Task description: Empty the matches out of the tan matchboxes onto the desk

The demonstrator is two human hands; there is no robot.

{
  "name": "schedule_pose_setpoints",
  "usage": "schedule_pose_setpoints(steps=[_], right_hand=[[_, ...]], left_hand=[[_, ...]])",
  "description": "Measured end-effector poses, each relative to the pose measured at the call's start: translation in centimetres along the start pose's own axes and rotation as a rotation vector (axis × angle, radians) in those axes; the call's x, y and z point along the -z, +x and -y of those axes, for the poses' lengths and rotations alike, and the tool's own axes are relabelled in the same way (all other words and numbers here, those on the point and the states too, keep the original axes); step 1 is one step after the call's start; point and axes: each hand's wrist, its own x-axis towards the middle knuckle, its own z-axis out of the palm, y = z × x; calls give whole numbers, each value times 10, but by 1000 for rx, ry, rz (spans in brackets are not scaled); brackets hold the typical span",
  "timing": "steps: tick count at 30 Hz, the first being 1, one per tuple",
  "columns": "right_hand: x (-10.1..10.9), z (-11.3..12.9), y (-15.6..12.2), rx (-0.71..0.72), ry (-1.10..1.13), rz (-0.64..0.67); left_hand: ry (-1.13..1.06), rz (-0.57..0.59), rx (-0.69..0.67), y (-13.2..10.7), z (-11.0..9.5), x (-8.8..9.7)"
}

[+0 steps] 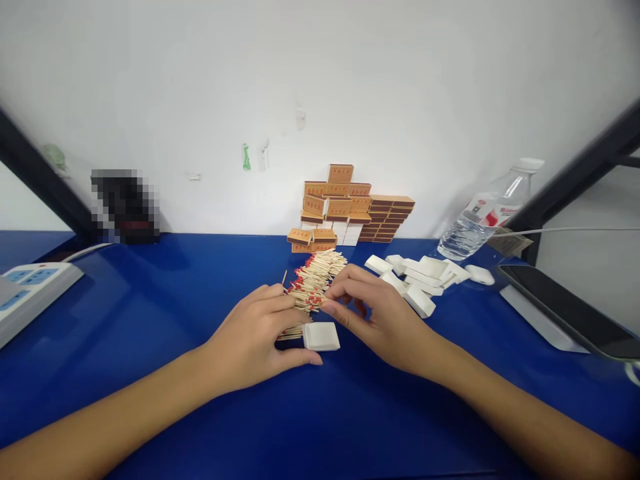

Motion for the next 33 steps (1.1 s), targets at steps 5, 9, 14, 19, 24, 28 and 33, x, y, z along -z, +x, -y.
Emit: schedule_pose_setpoints(steps=[5,9,14,19,24,28,33], right_hand=[[0,3,-4,-15,-14,138],[0,5,-5,-48,-20,206],[-1,7,-7,-17,-34,217],[1,7,-7,25,-49,172],[4,7,-5,68,-79,130],[5,6,-3,72,-67,130],[5,6,-4,89,-58,69]], left_hand=[[16,25,11,-1,2,-2],[-28,28,47,-1,-1,-2],[-71,-77,43,2,-2,2],[-100,-140,19,2,1,2],[-136,-187,39,1,2,0],[-141,-212,54,1,0,0],[-183,-229,155,0,-2,1]])
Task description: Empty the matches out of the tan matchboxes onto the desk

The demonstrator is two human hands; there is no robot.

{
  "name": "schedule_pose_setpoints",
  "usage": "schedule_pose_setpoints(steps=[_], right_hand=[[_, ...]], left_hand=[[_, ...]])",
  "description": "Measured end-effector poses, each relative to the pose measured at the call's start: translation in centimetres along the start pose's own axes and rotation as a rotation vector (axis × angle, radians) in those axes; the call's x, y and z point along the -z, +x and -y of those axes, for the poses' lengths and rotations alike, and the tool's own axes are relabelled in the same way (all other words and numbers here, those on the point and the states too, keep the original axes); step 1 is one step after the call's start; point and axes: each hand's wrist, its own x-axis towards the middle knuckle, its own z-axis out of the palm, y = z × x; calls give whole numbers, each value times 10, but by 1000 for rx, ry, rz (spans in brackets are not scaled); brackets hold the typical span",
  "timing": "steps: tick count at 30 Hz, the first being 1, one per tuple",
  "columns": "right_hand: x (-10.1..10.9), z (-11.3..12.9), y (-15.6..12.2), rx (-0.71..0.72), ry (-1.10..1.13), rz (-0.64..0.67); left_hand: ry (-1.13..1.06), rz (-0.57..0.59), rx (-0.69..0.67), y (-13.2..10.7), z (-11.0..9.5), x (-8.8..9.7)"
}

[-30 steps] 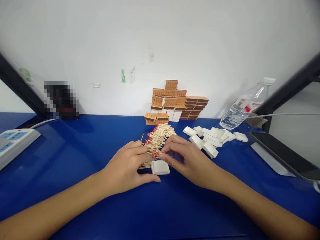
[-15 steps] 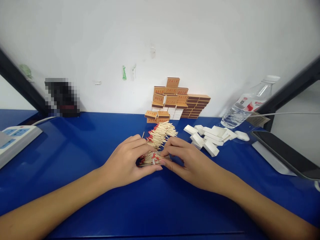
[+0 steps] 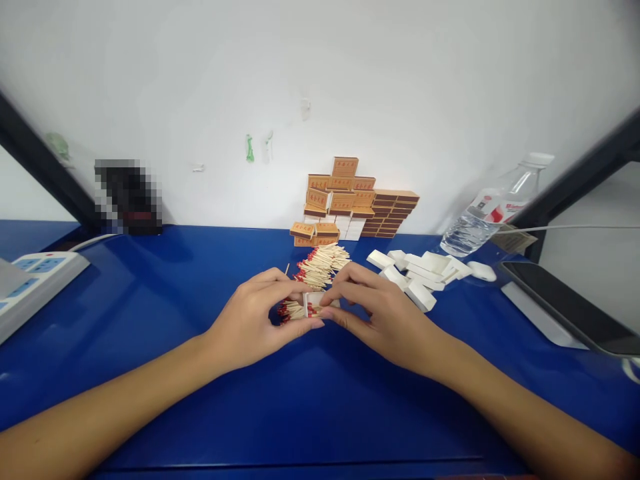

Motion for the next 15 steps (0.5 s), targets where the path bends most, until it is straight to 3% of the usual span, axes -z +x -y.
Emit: schedule_pose_setpoints(steps=[6,15], right_hand=[[4,4,1,29,-27,-94],[-1,2,2,-60,29,-64]], left_hand=[[-45,-66,69,4,-3,2],[-35,-2,-71,1,1,1]])
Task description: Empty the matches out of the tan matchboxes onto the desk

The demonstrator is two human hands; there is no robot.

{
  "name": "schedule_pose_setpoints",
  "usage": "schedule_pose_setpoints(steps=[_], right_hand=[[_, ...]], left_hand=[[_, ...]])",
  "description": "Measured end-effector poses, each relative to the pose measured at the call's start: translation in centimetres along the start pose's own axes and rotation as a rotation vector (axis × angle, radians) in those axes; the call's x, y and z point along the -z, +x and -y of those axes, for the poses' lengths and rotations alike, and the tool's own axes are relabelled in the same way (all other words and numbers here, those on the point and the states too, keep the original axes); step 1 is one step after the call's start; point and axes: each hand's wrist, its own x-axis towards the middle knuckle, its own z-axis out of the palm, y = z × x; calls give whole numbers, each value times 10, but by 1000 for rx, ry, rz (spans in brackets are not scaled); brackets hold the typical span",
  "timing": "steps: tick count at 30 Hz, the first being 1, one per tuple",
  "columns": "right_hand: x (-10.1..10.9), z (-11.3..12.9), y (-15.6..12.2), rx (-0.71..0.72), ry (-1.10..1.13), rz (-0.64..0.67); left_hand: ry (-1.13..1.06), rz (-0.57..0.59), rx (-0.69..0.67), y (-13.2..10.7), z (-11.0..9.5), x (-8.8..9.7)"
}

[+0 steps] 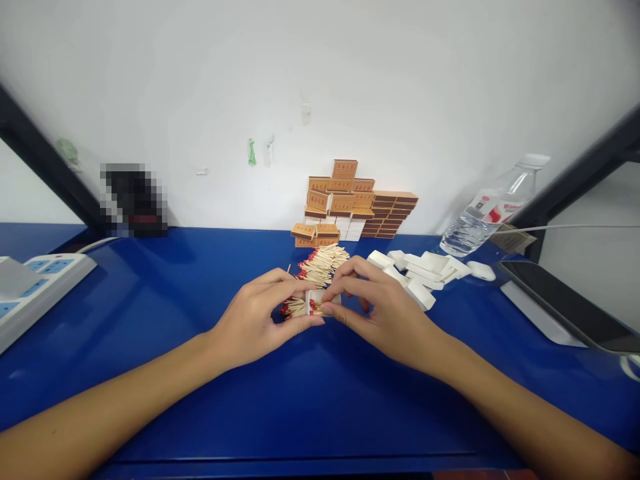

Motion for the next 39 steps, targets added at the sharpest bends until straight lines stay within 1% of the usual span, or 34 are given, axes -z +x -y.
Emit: schedule_pose_setpoints(steps=[6,12,18,35,39], right_hand=[[7,-1,0,-29,-9,41],[6,-3,-1,8,-19,50],[2,0,-2,28,12,-23],[5,5,-1,22,25,-17],[3,2,-2,23,37,-33]], left_hand=[[-20,-30,32,3,-4,1],[-36,-27,71,2,-2,0],[-36,-33,60,2,-4,1],[-70,-118,121,2,-3,-1],[-117,-135,170,4,-3,0]])
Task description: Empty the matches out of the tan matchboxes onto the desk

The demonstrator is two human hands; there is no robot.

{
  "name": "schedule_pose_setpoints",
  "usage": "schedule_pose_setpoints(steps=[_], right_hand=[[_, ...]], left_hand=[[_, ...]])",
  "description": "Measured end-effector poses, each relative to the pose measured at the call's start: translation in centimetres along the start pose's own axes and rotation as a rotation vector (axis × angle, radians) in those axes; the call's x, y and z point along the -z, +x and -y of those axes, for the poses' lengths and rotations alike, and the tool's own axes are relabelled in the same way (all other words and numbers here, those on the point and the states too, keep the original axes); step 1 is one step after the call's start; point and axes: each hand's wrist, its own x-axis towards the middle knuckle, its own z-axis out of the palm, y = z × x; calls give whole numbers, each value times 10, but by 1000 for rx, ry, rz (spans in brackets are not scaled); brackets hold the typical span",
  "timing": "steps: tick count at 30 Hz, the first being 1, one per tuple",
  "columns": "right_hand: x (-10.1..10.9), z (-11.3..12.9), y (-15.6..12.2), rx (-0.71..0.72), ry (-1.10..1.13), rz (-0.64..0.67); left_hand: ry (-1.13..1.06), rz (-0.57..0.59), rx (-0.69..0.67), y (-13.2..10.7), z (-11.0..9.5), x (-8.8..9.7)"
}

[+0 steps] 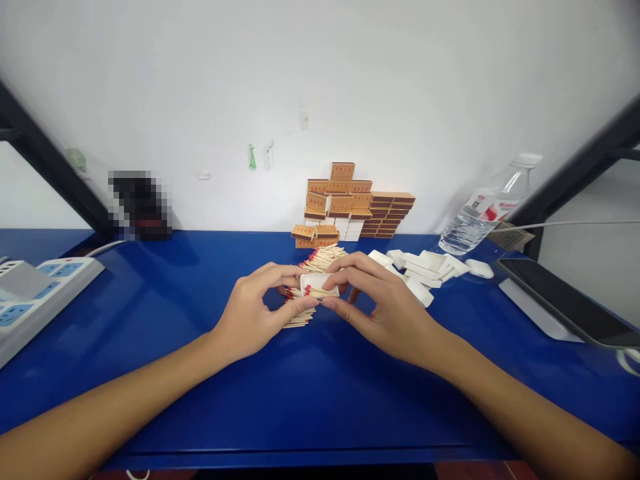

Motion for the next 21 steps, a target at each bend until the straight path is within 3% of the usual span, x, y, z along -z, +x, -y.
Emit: schedule_pose_setpoints(steps=[11,21], right_hand=[[-2,-4,0,32,0,-26],[-2,-4,2,63,-63,-58]], left_hand=[[39,17,-3,-1,5,0],[100,60,-84,0,3,1]])
